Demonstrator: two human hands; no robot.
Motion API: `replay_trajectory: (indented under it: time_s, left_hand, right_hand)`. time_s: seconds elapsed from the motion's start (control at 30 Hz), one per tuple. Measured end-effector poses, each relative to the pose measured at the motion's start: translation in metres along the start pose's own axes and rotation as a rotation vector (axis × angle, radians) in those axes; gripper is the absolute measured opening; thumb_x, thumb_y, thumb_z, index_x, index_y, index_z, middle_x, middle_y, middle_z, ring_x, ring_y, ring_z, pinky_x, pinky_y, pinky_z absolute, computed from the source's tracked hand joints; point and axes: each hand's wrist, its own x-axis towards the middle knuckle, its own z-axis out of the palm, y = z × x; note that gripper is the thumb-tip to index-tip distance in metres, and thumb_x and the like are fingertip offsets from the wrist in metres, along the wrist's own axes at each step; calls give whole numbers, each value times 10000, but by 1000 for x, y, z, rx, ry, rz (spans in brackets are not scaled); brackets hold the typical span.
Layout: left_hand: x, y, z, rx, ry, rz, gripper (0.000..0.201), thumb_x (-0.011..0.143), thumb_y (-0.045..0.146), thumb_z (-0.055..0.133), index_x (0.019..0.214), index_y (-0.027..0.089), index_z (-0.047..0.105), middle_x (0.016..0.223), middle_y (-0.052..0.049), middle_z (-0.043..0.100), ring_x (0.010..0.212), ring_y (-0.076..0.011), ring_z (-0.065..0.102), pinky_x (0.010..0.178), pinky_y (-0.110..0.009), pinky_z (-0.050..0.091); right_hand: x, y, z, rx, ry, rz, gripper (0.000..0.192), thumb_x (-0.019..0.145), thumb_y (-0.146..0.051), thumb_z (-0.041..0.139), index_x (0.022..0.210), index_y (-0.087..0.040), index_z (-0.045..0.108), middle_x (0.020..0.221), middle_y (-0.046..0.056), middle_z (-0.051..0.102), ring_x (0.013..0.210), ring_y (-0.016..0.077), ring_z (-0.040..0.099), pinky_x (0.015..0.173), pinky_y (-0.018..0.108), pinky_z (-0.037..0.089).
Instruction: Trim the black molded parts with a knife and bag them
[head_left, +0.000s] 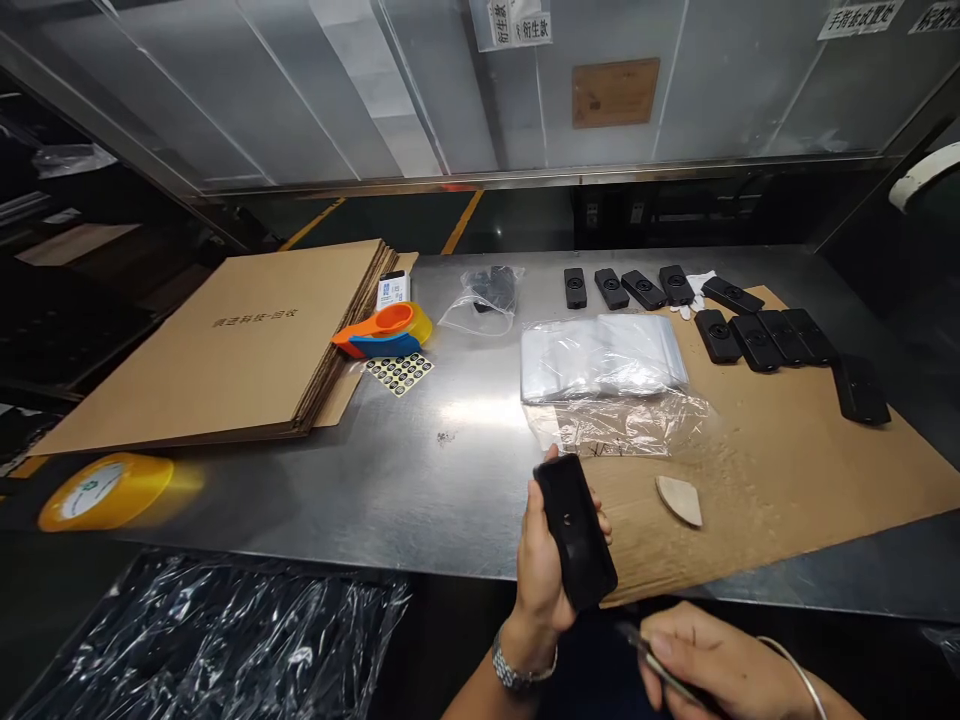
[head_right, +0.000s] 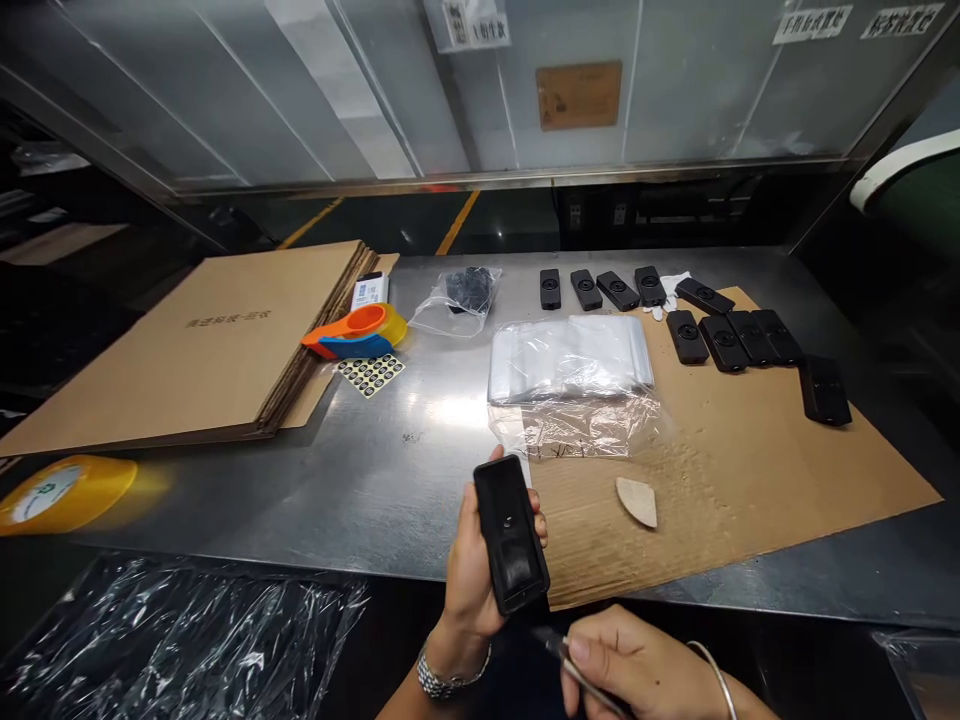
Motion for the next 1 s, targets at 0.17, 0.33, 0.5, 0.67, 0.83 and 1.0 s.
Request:
replay_trajectory:
  time_s: [0.17, 0.33, 0.5, 0.67, 0.83, 1.0]
  left_hand:
    - [9, -9, -3, -45, 2, -445, 544, 856, 547, 351, 773, 71, 600, 598, -75, 580, 478, -114, 549, 465, -190, 459]
    - [7, -16, -6, -75, -2, -479, 557, 840, 569, 364, 750, 75, 605, 577, -84, 602, 465, -129, 568, 456, -200, 462]
    - [6, -17, -1, -159, 85, -414, 541, 860, 540, 354, 753, 70, 597, 560, -79, 601, 462, -126, 570, 448, -190, 452]
    - [9, -16, 3, -267, 149, -434, 550, 870, 550, 320, 723, 80, 565, 542, -63, 583, 447, -127, 563, 425, -192, 439]
    - [11, -18, -4, -150, 66, -555, 594, 845, 588, 345, 750, 61, 602, 559, -81, 600, 447, -142, 568, 434, -212, 444]
    - [8, -30, -5, -113, 33, -669, 656, 807, 643, 373, 672, 44, 603, 556, -79, 584, 470, -133, 556, 450, -216, 429]
  right_hand:
    - [-8, -20, -3, -572, 512, -276, 311, 880, -416, 476, 698, -164, 487, 632, -22, 471, 589, 83, 416, 551, 207, 332]
    - [-6, -21, 0, -757, 534, -463, 119, 886, -250, 488, 918, -193, 587, 733, 1, 603, 653, 114, 551, 599, 219, 421]
    - [7, -6, 9, -1134, 645, -920, 295, 870, -101, 421, 1152, -121, 505, 597, 16, 561, 518, 130, 506, 462, 248, 360]
    - [16, 4, 18, -1244, 925, -1059, 217, 798, -15, 504, 999, -87, 544, 544, 11, 534, 484, 118, 466, 465, 255, 329]
    - [7, -9, 8, -970, 761, -795, 181, 902, -186, 456, 731, -173, 514, 584, -10, 523, 513, 90, 482, 500, 224, 362]
    - [5, -29, 0, -1131, 572, -632, 222, 918, -339, 439, 856, -176, 575, 653, 3, 574, 586, 115, 527, 536, 238, 359]
